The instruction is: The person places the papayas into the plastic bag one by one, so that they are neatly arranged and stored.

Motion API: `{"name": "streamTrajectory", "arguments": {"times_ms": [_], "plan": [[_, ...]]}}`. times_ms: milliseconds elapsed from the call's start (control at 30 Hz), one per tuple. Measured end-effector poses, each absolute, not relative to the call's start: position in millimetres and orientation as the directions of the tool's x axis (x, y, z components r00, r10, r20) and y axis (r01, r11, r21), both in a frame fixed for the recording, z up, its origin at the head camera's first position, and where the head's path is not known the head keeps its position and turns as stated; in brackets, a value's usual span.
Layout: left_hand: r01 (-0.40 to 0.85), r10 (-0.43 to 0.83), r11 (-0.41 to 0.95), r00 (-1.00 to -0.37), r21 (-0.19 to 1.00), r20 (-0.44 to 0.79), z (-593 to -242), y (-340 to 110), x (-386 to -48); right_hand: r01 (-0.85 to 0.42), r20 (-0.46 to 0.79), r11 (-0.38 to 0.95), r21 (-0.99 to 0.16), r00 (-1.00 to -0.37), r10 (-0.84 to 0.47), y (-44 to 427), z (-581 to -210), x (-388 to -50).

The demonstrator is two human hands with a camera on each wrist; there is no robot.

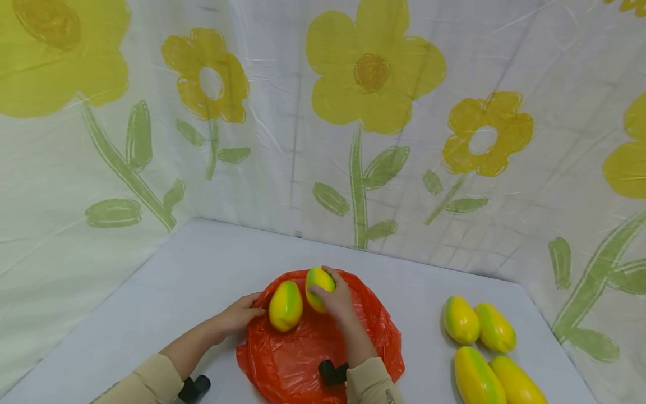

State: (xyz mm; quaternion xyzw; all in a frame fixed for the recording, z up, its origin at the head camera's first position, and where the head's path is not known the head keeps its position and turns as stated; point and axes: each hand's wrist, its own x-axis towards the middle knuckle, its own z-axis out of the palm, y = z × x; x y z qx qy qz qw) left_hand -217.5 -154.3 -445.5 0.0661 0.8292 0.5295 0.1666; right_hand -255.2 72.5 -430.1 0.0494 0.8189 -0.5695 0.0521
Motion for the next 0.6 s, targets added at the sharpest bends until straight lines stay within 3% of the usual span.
{"name": "streamTrajectory", "arguments": {"times_ms": [600], "plan": [[-0.044,0.320,0.418,-0.928,0.907,-0.192,-443,-155,-217,0.114,-0.145,0.405,-0.907,-0.988,-0.046,73,-446,-254]]}}
